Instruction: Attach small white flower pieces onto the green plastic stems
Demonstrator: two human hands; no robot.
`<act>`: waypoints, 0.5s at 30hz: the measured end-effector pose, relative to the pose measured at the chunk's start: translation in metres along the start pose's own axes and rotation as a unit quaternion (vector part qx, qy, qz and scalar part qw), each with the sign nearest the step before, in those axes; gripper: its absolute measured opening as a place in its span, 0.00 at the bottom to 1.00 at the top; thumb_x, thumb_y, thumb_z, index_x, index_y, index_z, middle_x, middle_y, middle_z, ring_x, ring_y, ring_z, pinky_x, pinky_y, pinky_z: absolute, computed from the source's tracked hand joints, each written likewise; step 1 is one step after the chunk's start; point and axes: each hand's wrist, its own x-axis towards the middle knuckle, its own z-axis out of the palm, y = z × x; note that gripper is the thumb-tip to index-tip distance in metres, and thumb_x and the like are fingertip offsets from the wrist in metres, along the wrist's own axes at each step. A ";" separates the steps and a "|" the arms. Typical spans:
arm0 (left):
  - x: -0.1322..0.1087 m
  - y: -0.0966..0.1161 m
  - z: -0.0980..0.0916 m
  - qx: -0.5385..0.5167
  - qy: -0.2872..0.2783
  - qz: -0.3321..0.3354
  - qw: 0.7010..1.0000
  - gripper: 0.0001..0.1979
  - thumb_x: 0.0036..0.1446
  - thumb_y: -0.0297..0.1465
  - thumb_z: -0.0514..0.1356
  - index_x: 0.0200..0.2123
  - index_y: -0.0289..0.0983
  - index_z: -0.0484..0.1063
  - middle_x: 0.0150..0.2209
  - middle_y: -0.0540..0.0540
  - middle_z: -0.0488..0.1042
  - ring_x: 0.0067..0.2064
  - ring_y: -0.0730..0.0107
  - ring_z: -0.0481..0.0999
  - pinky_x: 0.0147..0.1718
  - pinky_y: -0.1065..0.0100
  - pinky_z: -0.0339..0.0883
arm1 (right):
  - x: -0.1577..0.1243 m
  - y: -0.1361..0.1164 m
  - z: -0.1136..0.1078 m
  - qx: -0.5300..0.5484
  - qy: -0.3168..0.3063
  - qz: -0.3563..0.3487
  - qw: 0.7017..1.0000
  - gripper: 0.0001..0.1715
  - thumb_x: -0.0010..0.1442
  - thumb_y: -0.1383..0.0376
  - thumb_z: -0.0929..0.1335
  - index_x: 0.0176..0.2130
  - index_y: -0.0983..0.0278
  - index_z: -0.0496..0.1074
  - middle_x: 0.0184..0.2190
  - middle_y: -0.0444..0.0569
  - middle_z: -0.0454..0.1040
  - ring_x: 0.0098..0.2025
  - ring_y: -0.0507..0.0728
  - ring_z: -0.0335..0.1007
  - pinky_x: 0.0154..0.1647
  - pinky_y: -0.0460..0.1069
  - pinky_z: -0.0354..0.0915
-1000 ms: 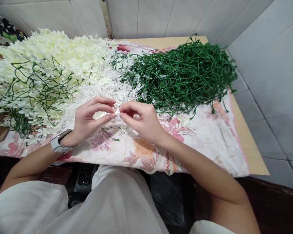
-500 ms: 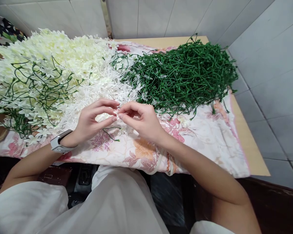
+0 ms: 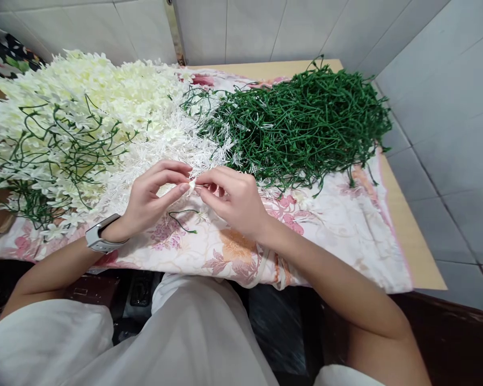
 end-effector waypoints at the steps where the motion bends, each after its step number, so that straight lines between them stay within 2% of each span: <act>1: 0.000 0.000 0.000 0.001 -0.003 -0.002 1.000 0.05 0.59 0.32 0.59 0.34 0.37 0.73 0.43 0.44 0.74 0.47 0.67 0.72 0.48 0.64 0.66 | 0.000 0.000 0.000 -0.010 0.000 -0.009 1.000 0.05 0.58 0.71 0.66 0.32 0.64 0.72 0.28 0.45 0.75 0.28 0.50 0.67 0.28 0.45 0.62; 4: -0.001 -0.002 0.001 -0.003 -0.008 -0.005 1.000 0.06 0.59 0.32 0.58 0.34 0.37 0.72 0.43 0.44 0.73 0.47 0.68 0.72 0.48 0.65 0.66 | -0.001 0.001 0.001 -0.008 -0.003 -0.015 1.000 0.05 0.58 0.70 0.66 0.32 0.65 0.73 0.28 0.46 0.75 0.27 0.50 0.66 0.27 0.45 0.62; 7: -0.002 -0.002 0.002 -0.002 -0.016 -0.007 1.000 0.06 0.60 0.33 0.57 0.34 0.37 0.72 0.44 0.44 0.73 0.47 0.68 0.72 0.48 0.66 0.66 | -0.001 0.001 0.002 0.008 -0.003 0.011 1.000 0.05 0.58 0.71 0.66 0.32 0.65 0.73 0.28 0.46 0.75 0.27 0.49 0.67 0.27 0.45 0.62; 10: 0.000 -0.001 0.000 0.016 -0.019 -0.013 1.000 0.08 0.62 0.34 0.55 0.34 0.38 0.72 0.44 0.44 0.73 0.48 0.67 0.71 0.49 0.65 0.65 | 0.000 0.001 0.003 0.049 -0.004 0.060 0.997 0.05 0.57 0.70 0.67 0.31 0.65 0.74 0.27 0.45 0.76 0.27 0.50 0.68 0.29 0.45 0.64; 13: 0.005 0.004 -0.009 0.043 0.015 -0.026 0.999 0.09 0.63 0.35 0.54 0.37 0.38 0.72 0.45 0.44 0.72 0.49 0.67 0.71 0.47 0.66 0.65 | 0.001 0.005 0.004 0.124 0.011 0.124 0.984 0.03 0.55 0.68 0.69 0.30 0.65 0.75 0.28 0.45 0.76 0.28 0.50 0.69 0.29 0.46 0.65; 15: 0.008 0.008 -0.019 0.078 -0.005 -0.019 0.997 0.09 0.62 0.36 0.55 0.37 0.38 0.72 0.43 0.45 0.73 0.45 0.67 0.72 0.43 0.68 0.65 | 0.002 0.008 0.004 0.173 0.029 0.155 0.972 0.03 0.54 0.67 0.70 0.30 0.65 0.75 0.28 0.45 0.76 0.28 0.50 0.69 0.29 0.45 0.65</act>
